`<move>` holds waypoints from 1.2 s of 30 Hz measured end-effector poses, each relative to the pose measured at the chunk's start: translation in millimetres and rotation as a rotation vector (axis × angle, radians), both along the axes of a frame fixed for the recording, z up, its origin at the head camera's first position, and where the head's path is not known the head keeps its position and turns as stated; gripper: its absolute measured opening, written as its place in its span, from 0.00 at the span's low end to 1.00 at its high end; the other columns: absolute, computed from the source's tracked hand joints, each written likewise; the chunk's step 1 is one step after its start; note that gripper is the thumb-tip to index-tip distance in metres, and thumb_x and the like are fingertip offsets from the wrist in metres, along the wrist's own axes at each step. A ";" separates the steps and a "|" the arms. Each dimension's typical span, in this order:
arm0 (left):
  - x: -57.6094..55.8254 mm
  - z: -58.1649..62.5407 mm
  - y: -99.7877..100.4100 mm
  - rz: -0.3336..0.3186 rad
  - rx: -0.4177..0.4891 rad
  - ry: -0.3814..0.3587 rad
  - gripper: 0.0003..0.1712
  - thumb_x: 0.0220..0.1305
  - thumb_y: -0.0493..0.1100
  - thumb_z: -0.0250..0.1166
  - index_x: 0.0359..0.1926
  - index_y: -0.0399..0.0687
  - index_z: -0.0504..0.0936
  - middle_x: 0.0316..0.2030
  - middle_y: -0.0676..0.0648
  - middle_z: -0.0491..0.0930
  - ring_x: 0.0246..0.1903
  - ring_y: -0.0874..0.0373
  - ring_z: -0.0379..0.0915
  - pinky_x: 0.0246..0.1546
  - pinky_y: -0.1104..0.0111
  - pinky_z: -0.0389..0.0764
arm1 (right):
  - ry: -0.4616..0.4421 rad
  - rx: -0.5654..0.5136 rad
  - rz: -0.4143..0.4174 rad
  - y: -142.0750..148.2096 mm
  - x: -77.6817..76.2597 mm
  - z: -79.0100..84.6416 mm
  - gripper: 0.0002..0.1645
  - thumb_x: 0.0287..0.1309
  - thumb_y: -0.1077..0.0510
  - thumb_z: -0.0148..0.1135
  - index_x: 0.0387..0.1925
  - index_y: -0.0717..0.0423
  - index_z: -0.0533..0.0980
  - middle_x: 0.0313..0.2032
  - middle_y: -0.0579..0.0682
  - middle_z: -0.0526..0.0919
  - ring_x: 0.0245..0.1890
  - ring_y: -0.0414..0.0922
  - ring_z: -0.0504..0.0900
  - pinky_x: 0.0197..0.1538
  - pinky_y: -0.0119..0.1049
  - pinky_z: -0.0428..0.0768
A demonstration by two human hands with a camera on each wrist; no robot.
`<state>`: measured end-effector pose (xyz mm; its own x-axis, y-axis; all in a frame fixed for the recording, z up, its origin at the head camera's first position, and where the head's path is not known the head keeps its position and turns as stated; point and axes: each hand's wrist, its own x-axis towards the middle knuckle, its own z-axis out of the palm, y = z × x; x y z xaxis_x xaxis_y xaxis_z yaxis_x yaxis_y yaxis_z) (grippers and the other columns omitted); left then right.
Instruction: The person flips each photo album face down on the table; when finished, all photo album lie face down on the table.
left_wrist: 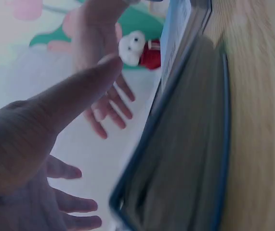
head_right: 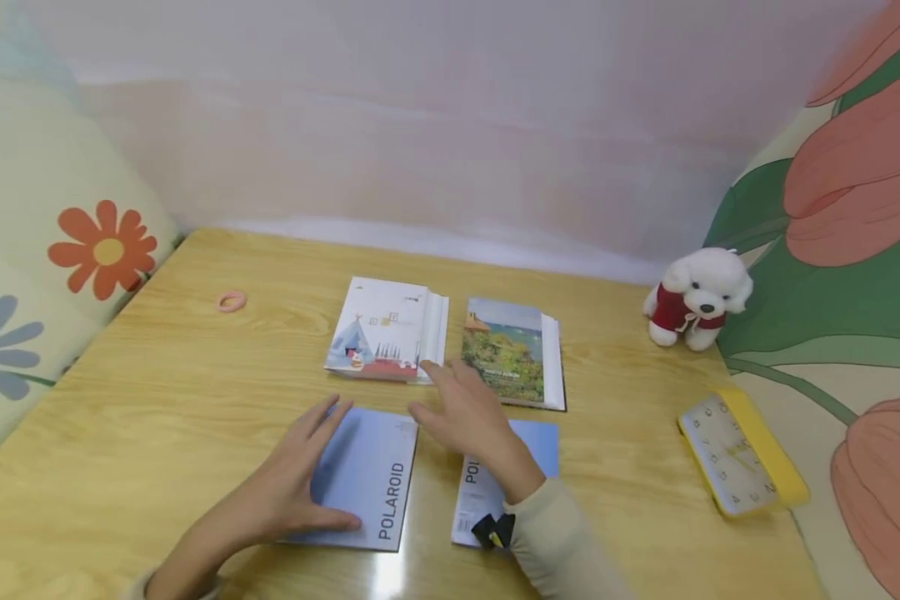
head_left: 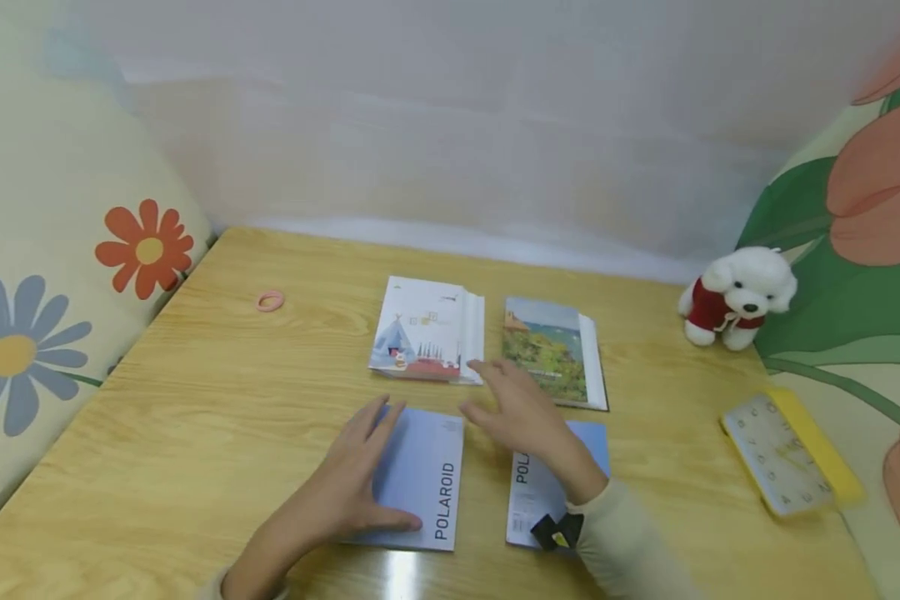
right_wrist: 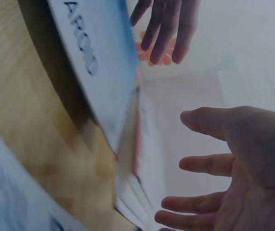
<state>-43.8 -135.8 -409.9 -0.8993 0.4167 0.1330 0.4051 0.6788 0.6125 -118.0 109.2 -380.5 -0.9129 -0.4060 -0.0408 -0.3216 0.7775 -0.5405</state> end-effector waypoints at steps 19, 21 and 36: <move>20.1 -25.2 -37.5 -0.081 0.075 -0.055 0.77 0.27 0.42 0.85 0.74 0.25 0.45 0.74 0.27 0.44 0.71 0.30 0.44 0.67 0.78 0.38 | -0.099 -0.059 0.157 -46.2 -0.8 -37.8 0.25 0.67 0.55 0.60 0.62 0.60 0.75 0.57 0.56 0.78 0.59 0.53 0.74 0.63 0.49 0.72; 16.5 -26.0 -38.1 -0.102 0.104 -0.049 0.77 0.28 0.42 0.85 0.74 0.26 0.46 0.74 0.27 0.44 0.71 0.29 0.45 0.67 0.81 0.36 | -0.107 -0.085 0.160 -45.5 -1.8 -38.3 0.23 0.67 0.58 0.59 0.61 0.60 0.76 0.57 0.55 0.79 0.59 0.53 0.75 0.63 0.48 0.73; 9.4 7.8 -26.0 -0.189 0.177 0.006 0.73 0.32 0.38 0.85 0.77 0.37 0.50 0.76 0.35 0.46 0.70 0.28 0.46 0.67 0.61 0.52 | -0.370 -0.455 0.089 -48.6 0.8 -36.3 0.31 0.76 0.43 0.43 0.74 0.49 0.63 0.68 0.51 0.70 0.65 0.48 0.71 0.66 0.47 0.69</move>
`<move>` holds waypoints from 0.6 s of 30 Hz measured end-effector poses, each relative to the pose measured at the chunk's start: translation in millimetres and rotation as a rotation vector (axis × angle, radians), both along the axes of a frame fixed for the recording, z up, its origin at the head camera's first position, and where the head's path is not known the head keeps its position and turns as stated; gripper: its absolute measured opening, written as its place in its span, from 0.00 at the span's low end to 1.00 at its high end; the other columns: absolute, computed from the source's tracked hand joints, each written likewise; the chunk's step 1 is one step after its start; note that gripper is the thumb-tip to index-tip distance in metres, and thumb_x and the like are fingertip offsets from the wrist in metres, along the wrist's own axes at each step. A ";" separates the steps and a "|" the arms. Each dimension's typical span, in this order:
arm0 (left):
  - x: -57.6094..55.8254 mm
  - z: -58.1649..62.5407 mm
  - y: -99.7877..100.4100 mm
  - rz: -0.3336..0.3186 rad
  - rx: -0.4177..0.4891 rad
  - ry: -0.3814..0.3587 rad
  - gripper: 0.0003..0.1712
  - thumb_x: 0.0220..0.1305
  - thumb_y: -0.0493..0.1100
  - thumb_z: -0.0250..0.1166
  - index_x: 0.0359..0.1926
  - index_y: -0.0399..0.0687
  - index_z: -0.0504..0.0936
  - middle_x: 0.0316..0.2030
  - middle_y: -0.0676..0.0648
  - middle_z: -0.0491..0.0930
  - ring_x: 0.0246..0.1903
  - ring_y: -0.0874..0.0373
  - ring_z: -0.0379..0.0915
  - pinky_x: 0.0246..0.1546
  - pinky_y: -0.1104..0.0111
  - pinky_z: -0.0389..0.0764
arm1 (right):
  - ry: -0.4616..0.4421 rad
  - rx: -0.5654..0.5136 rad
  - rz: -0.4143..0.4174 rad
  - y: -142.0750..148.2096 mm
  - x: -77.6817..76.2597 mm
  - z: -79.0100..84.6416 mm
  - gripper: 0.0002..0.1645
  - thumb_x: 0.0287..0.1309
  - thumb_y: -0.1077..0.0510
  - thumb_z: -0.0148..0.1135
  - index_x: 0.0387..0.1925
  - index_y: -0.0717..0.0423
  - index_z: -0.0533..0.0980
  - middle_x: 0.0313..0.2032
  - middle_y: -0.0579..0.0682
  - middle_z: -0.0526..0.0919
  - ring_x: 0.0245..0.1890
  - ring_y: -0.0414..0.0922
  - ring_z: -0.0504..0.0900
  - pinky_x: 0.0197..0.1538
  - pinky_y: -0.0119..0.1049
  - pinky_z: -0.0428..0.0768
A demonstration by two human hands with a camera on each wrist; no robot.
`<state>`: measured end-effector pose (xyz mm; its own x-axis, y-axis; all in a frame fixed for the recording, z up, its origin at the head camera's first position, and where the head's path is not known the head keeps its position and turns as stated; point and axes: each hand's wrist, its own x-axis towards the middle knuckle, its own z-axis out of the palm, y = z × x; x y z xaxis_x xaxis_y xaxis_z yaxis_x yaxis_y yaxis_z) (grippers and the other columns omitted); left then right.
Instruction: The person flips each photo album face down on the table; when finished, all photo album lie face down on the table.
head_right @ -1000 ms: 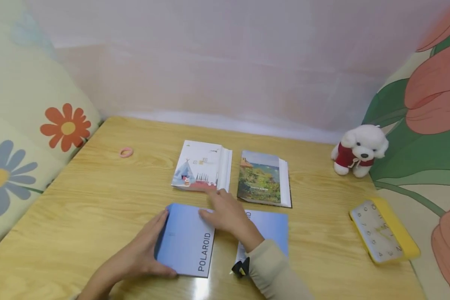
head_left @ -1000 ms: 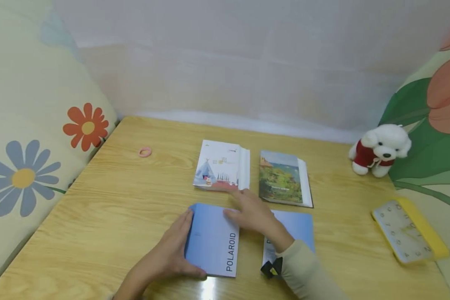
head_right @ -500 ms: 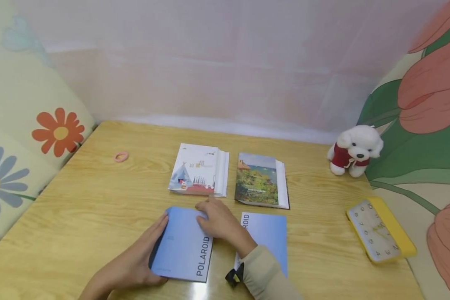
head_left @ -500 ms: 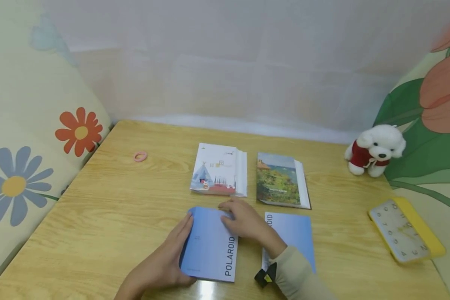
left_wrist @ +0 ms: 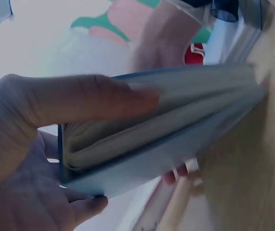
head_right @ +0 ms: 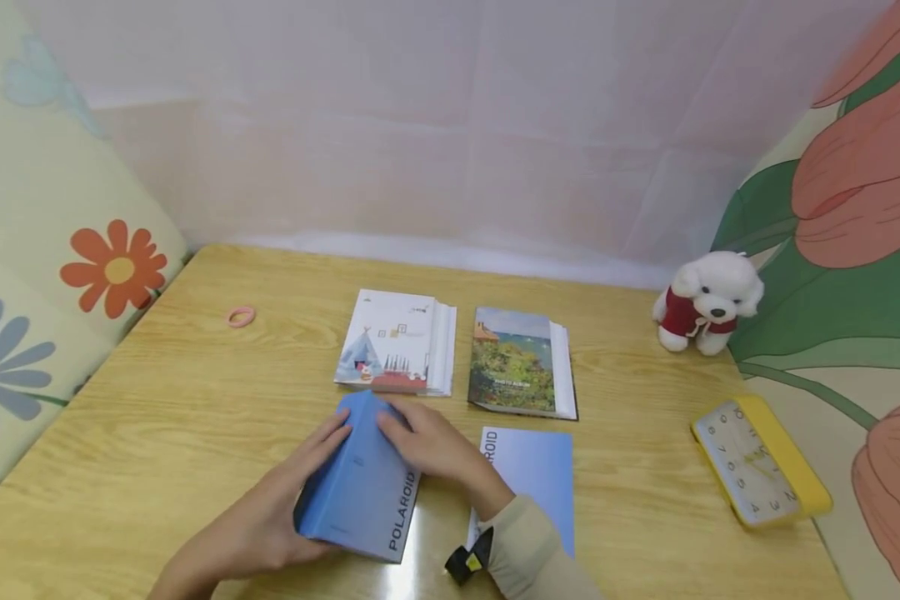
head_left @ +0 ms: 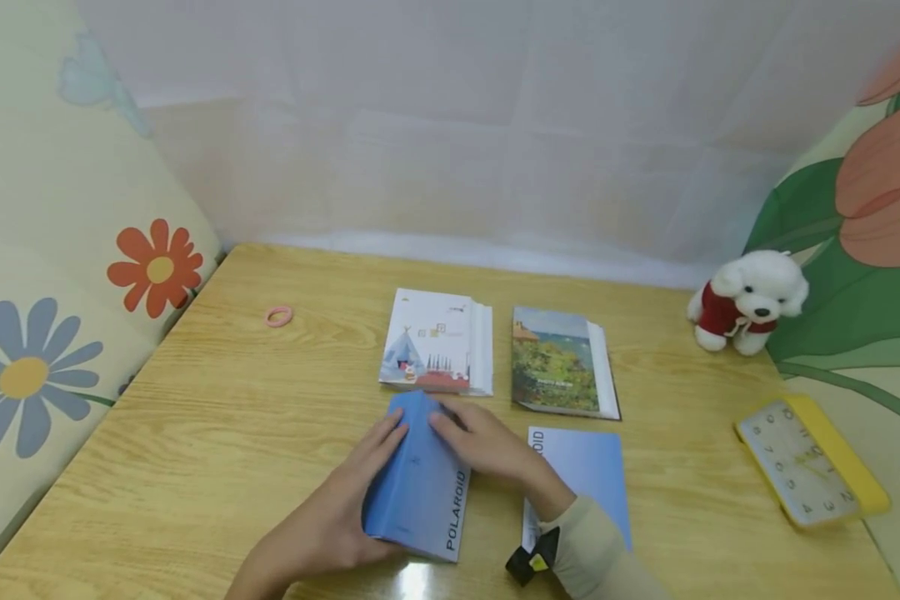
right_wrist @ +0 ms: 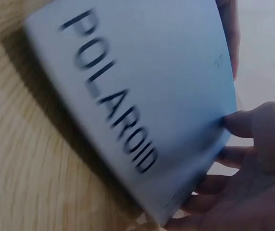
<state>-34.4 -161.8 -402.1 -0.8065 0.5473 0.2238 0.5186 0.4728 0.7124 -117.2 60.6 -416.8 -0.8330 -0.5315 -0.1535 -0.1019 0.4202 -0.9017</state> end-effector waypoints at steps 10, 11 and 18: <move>8.6 19.1 26.8 -0.021 -0.106 0.201 0.65 0.35 0.45 0.86 0.74 0.39 0.61 0.76 0.40 0.52 0.70 0.30 0.48 0.57 0.40 0.70 | -0.273 -0.318 -0.097 2.9 2.5 9.0 0.35 0.74 0.40 0.48 0.72 0.56 0.63 0.70 0.57 0.64 0.70 0.55 0.60 0.70 0.56 0.57; 9.4 20.3 29.3 -0.020 -0.112 0.200 0.64 0.36 0.46 0.86 0.74 0.40 0.62 0.76 0.41 0.52 0.71 0.31 0.48 0.58 0.41 0.70 | -0.282 -0.328 -0.127 3.0 2.4 8.6 0.35 0.73 0.41 0.50 0.71 0.57 0.64 0.69 0.57 0.65 0.70 0.55 0.60 0.71 0.56 0.56; 10.4 20.9 39.5 -0.006 -0.102 0.188 0.65 0.34 0.45 0.86 0.74 0.40 0.61 0.75 0.41 0.53 0.71 0.33 0.50 0.63 0.48 0.65 | -0.285 -0.403 -0.198 4.8 1.9 7.8 0.30 0.72 0.46 0.54 0.64 0.64 0.72 0.63 0.58 0.72 0.68 0.53 0.65 0.72 0.52 0.56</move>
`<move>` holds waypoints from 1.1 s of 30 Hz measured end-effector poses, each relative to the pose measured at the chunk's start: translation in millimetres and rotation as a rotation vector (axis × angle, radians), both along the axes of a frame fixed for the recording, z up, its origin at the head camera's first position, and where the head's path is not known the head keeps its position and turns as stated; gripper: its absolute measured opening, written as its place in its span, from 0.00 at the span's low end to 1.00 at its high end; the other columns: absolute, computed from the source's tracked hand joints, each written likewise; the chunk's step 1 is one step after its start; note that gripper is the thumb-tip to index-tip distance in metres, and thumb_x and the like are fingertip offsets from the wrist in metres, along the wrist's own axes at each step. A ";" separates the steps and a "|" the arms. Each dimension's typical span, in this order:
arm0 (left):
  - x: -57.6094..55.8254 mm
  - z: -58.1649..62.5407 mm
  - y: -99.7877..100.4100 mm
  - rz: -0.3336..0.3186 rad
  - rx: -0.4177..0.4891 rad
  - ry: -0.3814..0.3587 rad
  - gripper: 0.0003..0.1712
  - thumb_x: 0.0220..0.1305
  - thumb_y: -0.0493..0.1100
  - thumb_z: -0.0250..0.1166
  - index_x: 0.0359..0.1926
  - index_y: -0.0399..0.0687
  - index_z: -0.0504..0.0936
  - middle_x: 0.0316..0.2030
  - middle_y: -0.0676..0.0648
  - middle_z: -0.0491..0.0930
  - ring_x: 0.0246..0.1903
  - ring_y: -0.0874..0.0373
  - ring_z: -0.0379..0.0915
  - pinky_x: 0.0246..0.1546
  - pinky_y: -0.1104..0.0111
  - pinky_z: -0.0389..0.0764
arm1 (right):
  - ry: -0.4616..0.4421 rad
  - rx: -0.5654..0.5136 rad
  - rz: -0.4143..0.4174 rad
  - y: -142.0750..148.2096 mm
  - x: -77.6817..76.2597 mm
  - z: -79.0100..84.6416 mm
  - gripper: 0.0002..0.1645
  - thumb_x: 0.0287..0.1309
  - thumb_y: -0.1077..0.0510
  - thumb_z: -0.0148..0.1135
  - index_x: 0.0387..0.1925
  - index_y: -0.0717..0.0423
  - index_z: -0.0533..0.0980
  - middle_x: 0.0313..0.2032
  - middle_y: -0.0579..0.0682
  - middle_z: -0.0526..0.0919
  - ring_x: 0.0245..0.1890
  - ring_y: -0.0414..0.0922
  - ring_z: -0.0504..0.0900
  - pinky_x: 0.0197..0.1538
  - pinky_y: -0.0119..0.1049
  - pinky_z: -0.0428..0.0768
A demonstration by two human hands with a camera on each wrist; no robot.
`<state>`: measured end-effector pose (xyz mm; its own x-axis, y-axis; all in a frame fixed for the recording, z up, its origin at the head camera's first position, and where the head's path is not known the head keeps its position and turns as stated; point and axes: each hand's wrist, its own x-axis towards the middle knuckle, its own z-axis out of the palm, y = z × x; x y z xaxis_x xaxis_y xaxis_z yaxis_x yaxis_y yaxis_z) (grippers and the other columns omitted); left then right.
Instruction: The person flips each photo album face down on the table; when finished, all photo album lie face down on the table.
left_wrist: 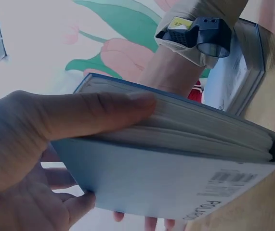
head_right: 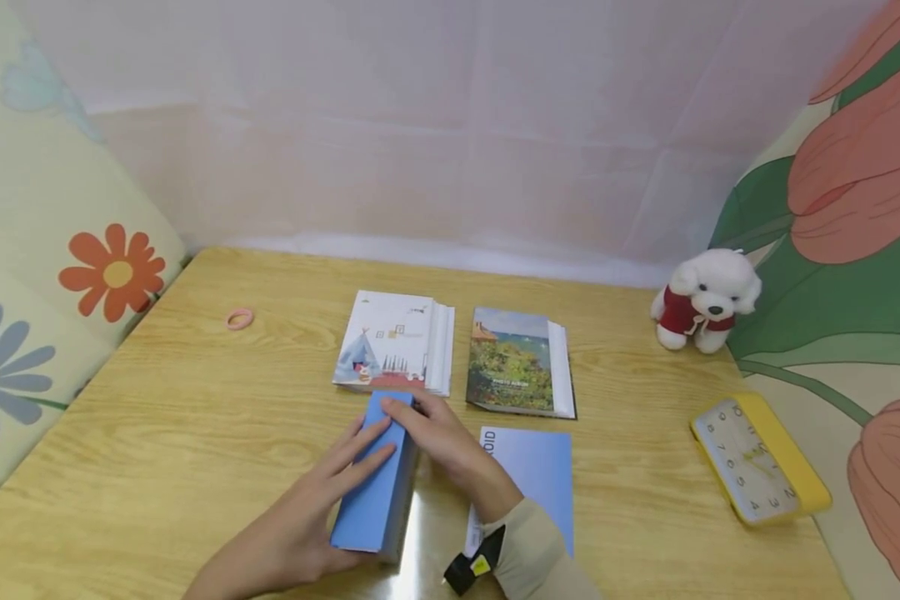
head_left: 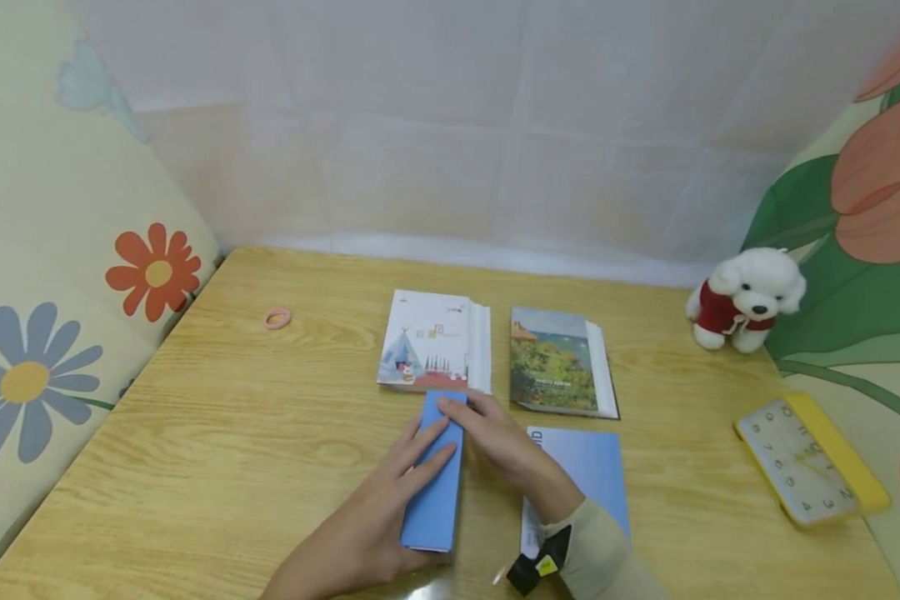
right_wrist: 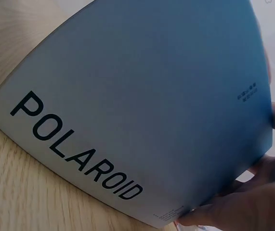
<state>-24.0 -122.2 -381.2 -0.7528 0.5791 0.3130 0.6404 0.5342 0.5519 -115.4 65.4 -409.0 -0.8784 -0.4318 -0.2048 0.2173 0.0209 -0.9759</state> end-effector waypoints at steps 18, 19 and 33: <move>5.2 -56.8 7.5 -0.107 0.457 -0.543 0.67 0.49 0.41 0.80 0.79 0.61 0.42 0.63 0.45 0.68 0.57 0.50 0.70 0.62 0.71 0.66 | -0.043 0.032 -0.028 0.1 1.4 -0.1 0.31 0.70 0.41 0.56 0.62 0.59 0.74 0.59 0.54 0.76 0.65 0.52 0.68 0.71 0.51 0.58; 4.1 -56.5 7.1 -0.111 0.454 -0.528 0.68 0.48 0.40 0.80 0.79 0.60 0.42 0.63 0.45 0.68 0.57 0.51 0.70 0.62 0.71 0.67 | -0.042 0.019 -0.026 0.8 1.1 -0.5 0.31 0.70 0.42 0.55 0.63 0.59 0.74 0.59 0.55 0.76 0.64 0.51 0.68 0.71 0.50 0.59; -7.1 -42.9 -15.7 0.171 -0.034 -0.323 0.69 0.31 0.36 0.84 0.76 0.40 0.55 0.73 0.30 0.50 0.69 0.30 0.51 0.63 0.41 0.64 | 0.177 0.213 0.021 19.7 0.4 0.7 0.25 0.74 0.56 0.50 0.67 0.62 0.69 0.66 0.61 0.70 0.66 0.57 0.69 0.66 0.52 0.69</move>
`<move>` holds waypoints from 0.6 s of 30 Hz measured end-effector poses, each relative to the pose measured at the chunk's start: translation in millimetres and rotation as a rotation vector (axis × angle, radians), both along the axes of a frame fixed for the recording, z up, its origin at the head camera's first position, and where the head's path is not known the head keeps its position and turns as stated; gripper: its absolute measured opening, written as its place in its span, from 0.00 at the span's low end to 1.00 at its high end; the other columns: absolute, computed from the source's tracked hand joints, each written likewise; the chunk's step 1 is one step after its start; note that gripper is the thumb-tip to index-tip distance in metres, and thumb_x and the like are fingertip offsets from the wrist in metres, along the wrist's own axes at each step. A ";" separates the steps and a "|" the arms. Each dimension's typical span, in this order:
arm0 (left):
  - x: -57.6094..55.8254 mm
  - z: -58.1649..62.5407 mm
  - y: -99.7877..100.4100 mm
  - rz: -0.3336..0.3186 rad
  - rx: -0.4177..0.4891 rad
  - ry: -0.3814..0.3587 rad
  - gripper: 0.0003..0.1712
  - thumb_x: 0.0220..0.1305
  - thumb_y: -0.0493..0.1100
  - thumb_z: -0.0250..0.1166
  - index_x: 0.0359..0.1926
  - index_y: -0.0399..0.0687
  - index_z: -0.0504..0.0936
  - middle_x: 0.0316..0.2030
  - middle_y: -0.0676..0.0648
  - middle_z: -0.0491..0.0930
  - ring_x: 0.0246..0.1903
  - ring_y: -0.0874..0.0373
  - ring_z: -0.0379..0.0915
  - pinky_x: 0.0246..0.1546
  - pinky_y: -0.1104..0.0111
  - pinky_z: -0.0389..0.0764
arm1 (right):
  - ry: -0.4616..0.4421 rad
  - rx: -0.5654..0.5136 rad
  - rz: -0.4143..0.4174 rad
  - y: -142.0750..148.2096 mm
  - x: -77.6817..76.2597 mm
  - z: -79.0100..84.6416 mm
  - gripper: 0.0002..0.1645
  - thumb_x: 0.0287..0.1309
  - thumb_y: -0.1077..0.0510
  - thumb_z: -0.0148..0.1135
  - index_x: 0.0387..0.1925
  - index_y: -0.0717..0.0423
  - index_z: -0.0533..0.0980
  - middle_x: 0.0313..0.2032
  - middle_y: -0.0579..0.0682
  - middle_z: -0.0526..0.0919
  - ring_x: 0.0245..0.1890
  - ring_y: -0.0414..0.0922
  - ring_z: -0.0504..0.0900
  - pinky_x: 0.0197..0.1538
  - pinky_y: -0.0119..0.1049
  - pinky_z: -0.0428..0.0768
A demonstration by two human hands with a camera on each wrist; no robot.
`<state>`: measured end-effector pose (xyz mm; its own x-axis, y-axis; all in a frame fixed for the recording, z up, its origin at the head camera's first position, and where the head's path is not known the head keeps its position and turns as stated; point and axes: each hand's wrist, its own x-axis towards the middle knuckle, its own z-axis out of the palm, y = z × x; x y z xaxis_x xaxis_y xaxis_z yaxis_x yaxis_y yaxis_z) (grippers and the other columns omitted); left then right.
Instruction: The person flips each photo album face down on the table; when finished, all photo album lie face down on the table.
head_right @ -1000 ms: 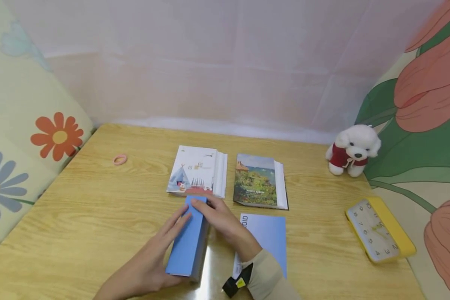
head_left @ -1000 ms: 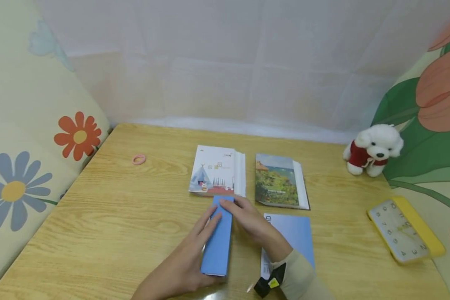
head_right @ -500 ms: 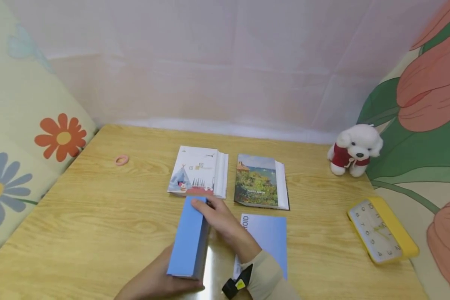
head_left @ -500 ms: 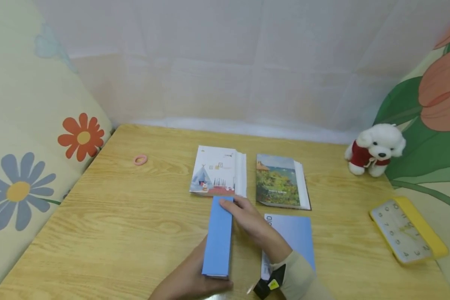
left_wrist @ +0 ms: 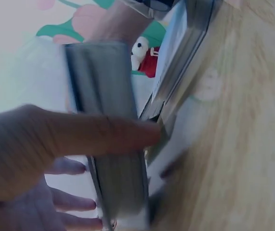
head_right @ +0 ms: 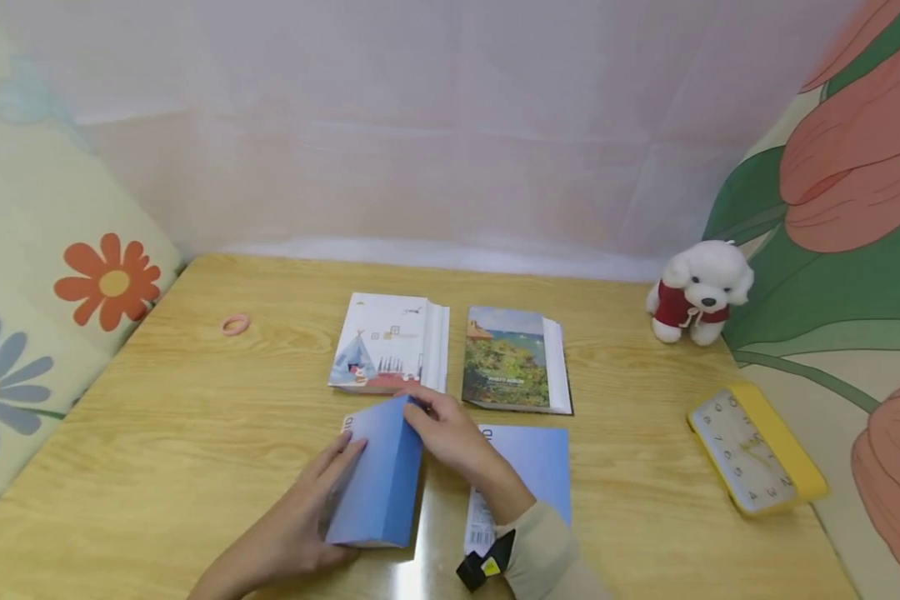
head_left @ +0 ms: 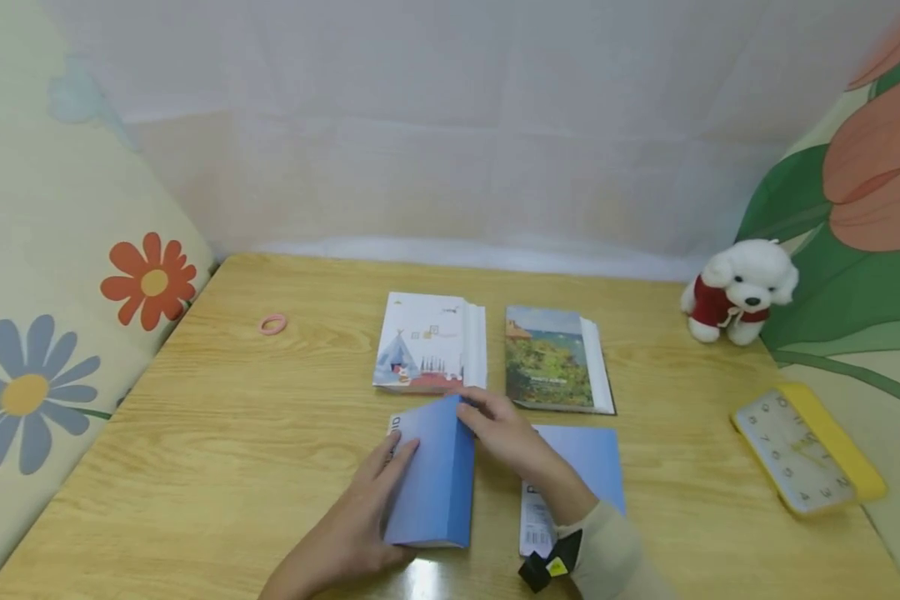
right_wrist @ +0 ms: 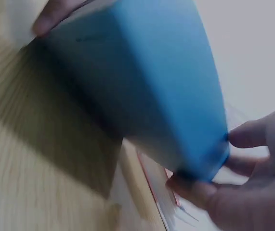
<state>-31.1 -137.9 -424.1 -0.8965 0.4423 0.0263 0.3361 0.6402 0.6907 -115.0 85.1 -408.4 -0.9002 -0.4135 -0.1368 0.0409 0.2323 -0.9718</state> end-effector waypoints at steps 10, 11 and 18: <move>0.2 -2.9 0.6 -0.005 -0.158 0.075 0.60 0.33 0.39 0.85 0.70 0.36 0.66 0.72 0.29 0.54 0.69 0.33 0.54 0.61 0.47 0.70 | 0.260 0.438 0.040 -2.5 5.3 -10.0 0.28 0.68 0.57 0.57 0.66 0.65 0.70 0.63 0.63 0.73 0.64 0.59 0.71 0.65 0.54 0.69; -0.4 -2.3 0.4 -0.012 -0.156 0.069 0.61 0.32 0.39 0.85 0.71 0.36 0.65 0.72 0.30 0.53 0.69 0.33 0.54 0.61 0.47 0.70 | 0.264 0.445 0.043 -2.2 5.3 -9.6 0.28 0.68 0.57 0.57 0.66 0.65 0.69 0.63 0.64 0.73 0.64 0.59 0.71 0.65 0.54 0.69; -13.0 24.8 3.6 -0.124 -0.154 0.070 0.73 0.32 0.53 0.86 0.77 0.42 0.53 0.73 0.28 0.48 0.70 0.29 0.50 0.63 0.39 0.64 | 0.354 0.489 0.020 21.4 -0.8 23.5 0.35 0.69 0.49 0.58 0.72 0.57 0.64 0.69 0.63 0.65 0.67 0.61 0.66 0.65 0.61 0.67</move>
